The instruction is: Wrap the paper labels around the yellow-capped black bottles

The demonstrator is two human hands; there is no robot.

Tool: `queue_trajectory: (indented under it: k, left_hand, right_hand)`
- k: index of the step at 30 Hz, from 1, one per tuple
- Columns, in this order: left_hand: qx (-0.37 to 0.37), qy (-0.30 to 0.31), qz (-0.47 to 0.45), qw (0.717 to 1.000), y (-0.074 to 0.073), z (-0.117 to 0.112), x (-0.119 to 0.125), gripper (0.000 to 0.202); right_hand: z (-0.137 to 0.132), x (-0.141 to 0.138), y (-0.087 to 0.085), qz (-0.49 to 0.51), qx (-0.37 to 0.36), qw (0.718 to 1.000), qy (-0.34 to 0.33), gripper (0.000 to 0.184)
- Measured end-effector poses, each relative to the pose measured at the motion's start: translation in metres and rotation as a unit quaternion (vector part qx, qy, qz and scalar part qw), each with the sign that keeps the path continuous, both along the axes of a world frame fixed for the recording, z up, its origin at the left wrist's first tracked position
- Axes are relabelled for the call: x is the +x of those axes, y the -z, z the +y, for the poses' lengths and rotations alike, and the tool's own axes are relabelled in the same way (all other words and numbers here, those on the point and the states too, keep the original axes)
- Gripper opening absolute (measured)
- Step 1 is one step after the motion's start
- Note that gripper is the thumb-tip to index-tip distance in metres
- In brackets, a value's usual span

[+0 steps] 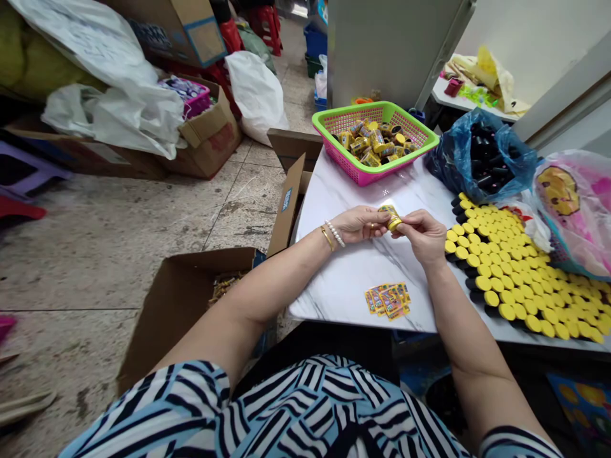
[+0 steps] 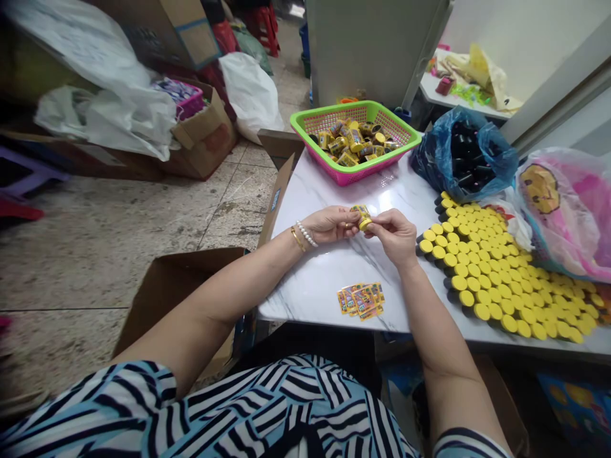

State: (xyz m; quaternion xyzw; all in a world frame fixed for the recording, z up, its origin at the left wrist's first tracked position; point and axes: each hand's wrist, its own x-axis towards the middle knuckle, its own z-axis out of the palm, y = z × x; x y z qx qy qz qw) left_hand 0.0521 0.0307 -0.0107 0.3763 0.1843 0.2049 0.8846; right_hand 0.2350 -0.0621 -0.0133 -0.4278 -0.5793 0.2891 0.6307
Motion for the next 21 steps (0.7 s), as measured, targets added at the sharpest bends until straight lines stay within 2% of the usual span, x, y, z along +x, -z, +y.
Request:
queue_trajectory:
  k: [4,9,13,15,19,21]
  left_hand:
    - [0.002,0.007,-0.006,1.000,0.002,-0.002,0.003,0.039]
    - [-0.003,0.011,0.000,1.000,-0.001,-0.006,0.004,0.041]
    - [0.008,0.005,0.033,0.999,-0.003,-0.009,0.003,0.040]
    - [0.009,0.010,0.041,0.999,-0.004,-0.011,0.003,0.040]
    - [-0.002,0.009,0.042,0.999,-0.006,-0.014,0.004,0.038]
    - [-0.013,-0.006,0.039,0.999,-0.008,-0.014,0.005,0.036]
  right_hand:
    - [0.001,0.002,0.001,-0.053,-0.031,0.998,-0.010,0.026]
    - [0.000,0.000,0.002,-0.084,0.029,0.995,0.046,0.015]
    - [-0.001,0.000,-0.001,-0.154,0.014,0.986,0.059,0.021]
    - [-0.002,0.001,-0.002,-0.188,0.020,0.979,0.077,0.019]
    - [-0.002,0.004,-0.001,-0.197,0.040,0.973,0.116,0.011]
    - [-0.001,0.005,0.000,-0.194,0.042,0.974,0.108,0.015]
